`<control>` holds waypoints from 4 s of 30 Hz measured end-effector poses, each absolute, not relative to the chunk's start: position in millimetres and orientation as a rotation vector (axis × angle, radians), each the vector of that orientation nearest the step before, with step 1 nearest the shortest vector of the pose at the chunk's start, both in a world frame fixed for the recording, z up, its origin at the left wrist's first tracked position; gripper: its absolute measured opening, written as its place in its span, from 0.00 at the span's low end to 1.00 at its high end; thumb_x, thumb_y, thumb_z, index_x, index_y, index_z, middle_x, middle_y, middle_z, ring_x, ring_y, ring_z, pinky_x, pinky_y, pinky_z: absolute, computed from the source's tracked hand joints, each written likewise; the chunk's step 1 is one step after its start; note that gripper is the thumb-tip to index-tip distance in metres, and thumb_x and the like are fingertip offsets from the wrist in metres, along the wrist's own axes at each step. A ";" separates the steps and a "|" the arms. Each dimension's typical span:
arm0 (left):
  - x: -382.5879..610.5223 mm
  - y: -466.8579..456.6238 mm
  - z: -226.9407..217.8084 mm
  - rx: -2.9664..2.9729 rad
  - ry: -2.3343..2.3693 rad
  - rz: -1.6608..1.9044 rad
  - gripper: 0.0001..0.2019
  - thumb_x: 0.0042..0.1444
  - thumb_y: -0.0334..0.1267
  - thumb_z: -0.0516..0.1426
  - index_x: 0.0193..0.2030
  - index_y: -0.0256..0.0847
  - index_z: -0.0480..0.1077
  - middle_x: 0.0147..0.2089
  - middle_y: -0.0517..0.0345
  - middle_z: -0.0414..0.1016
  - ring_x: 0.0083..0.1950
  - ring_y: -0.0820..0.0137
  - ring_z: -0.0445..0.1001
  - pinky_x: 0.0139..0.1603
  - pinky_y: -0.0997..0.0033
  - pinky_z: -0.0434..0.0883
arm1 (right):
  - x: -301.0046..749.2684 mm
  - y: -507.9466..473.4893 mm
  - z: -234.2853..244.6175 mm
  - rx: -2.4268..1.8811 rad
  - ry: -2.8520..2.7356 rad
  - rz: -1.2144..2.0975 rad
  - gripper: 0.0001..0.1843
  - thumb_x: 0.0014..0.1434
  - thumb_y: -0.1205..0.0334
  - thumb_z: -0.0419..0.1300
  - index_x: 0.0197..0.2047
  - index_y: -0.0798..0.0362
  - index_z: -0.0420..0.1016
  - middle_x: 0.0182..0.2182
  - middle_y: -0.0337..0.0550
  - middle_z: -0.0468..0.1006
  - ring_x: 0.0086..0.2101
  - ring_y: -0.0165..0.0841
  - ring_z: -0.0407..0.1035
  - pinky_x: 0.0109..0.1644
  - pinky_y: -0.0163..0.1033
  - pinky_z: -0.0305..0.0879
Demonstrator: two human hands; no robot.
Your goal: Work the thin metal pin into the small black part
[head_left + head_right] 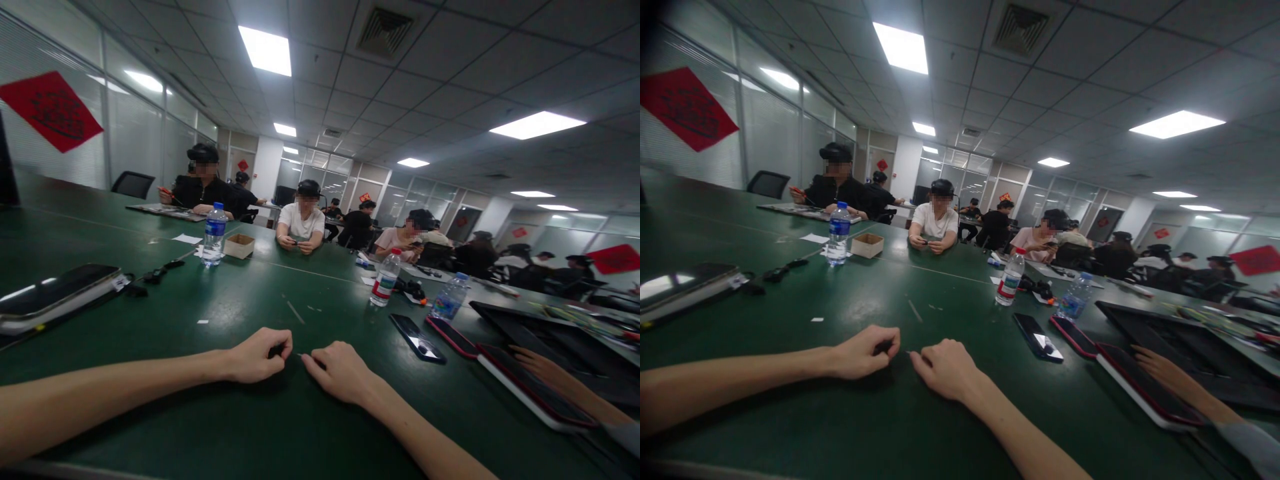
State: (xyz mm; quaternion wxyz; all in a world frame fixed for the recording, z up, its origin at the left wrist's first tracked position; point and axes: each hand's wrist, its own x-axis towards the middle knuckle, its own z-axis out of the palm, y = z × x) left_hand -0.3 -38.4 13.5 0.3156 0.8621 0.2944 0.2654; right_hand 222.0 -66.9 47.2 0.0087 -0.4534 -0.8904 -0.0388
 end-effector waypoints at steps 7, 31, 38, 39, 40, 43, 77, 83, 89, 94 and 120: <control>0.2 -39.7 16.0 2.288 0.778 0.715 0.08 0.45 0.26 0.48 0.31 0.38 0.64 0.30 0.61 0.67 0.32 0.73 0.63 0.32 0.76 0.59 | 223.4 -65.6 44.1 -1.444 -2.784 -0.196 0.35 0.68 0.44 0.36 0.31 0.53 0.78 0.26 0.43 0.78 0.26 0.31 0.70 0.36 0.35 0.59; 0.1 -40.3 16.3 2.249 0.810 0.768 0.13 0.49 0.28 0.49 0.42 0.39 0.66 0.38 0.59 0.69 0.38 0.71 0.67 0.39 0.74 0.65 | 224.4 -65.9 45.4 -1.407 -2.792 -0.192 0.35 0.69 0.45 0.35 0.29 0.54 0.77 0.24 0.42 0.77 0.24 0.29 0.68 0.33 0.34 0.57; 3.0 -42.2 15.3 2.141 0.814 0.804 0.14 0.52 0.27 0.49 0.46 0.39 0.63 0.40 0.57 0.70 0.39 0.71 0.70 0.40 0.73 0.68 | 224.4 -64.8 42.6 -1.385 -2.779 -0.259 0.34 0.69 0.46 0.37 0.30 0.53 0.77 0.25 0.42 0.78 0.25 0.30 0.69 0.33 0.34 0.56; 3.6 -42.2 15.2 2.117 0.788 0.800 0.14 0.53 0.27 0.49 0.47 0.39 0.62 0.41 0.57 0.70 0.38 0.71 0.71 0.40 0.73 0.69 | 224.3 -65.1 43.1 -1.381 -2.774 -0.251 0.34 0.69 0.46 0.37 0.30 0.53 0.77 0.25 0.42 0.78 0.24 0.30 0.69 0.33 0.34 0.56; 4.0 -42.2 15.3 2.100 0.762 0.796 0.14 0.54 0.27 0.49 0.47 0.39 0.62 0.41 0.57 0.70 0.38 0.72 0.72 0.40 0.72 0.69 | 224.2 -65.4 43.8 -1.381 -2.768 -0.240 0.34 0.69 0.46 0.37 0.29 0.53 0.77 0.24 0.42 0.77 0.24 0.29 0.68 0.33 0.34 0.56; 4.5 -42.0 15.9 2.103 0.706 0.806 0.12 0.56 0.28 0.48 0.47 0.39 0.62 0.44 0.56 0.70 0.39 0.71 0.74 0.42 0.71 0.70 | 223.7 -66.7 46.4 -1.394 -2.758 -0.202 0.34 0.69 0.46 0.36 0.29 0.53 0.77 0.24 0.42 0.77 0.23 0.28 0.67 0.33 0.33 0.57; 5.1 -33.3 11.4 2.436 0.942 0.650 0.14 0.59 0.45 0.56 0.49 0.44 0.71 0.46 0.56 0.74 0.45 0.67 0.71 0.46 0.69 0.67 | 229.1 -64.8 53.4 -1.621 -2.711 -0.295 0.36 0.67 0.43 0.35 0.35 0.53 0.79 0.30 0.47 0.80 0.29 0.34 0.72 0.35 0.36 0.61; 3.5 -24.4 3.7 2.398 0.904 0.705 0.14 0.57 0.45 0.59 0.47 0.43 0.74 0.45 0.55 0.72 0.41 0.69 0.70 0.41 0.73 0.67 | 230.4 -66.3 61.4 -1.545 -2.786 -0.338 0.34 0.68 0.44 0.38 0.32 0.54 0.78 0.26 0.45 0.79 0.27 0.33 0.72 0.34 0.35 0.61; 2.1 -26.3 4.3 2.406 0.925 0.713 0.12 0.57 0.43 0.59 0.46 0.45 0.75 0.42 0.57 0.73 0.38 0.71 0.70 0.40 0.74 0.66 | 227.3 -67.9 61.2 -1.543 -2.820 -0.333 0.33 0.67 0.44 0.40 0.30 0.54 0.79 0.25 0.46 0.78 0.25 0.33 0.72 0.30 0.34 0.60; 2.8 -26.5 4.2 2.400 0.940 0.735 0.13 0.56 0.45 0.60 0.44 0.43 0.75 0.37 0.58 0.73 0.36 0.71 0.70 0.37 0.75 0.65 | 226.0 -69.6 61.0 -1.530 -2.825 -0.414 0.33 0.67 0.44 0.40 0.30 0.55 0.78 0.25 0.47 0.78 0.26 0.33 0.71 0.29 0.34 0.58; 1.3 -29.2 7.3 2.290 0.940 0.724 0.15 0.52 0.48 0.62 0.43 0.42 0.76 0.35 0.60 0.77 0.34 0.72 0.72 0.35 0.76 0.66 | 223.0 -80.9 67.7 -1.286 -2.828 -0.734 0.21 0.68 0.52 0.47 0.37 0.55 0.76 0.34 0.48 0.75 0.34 0.34 0.66 0.41 0.41 0.53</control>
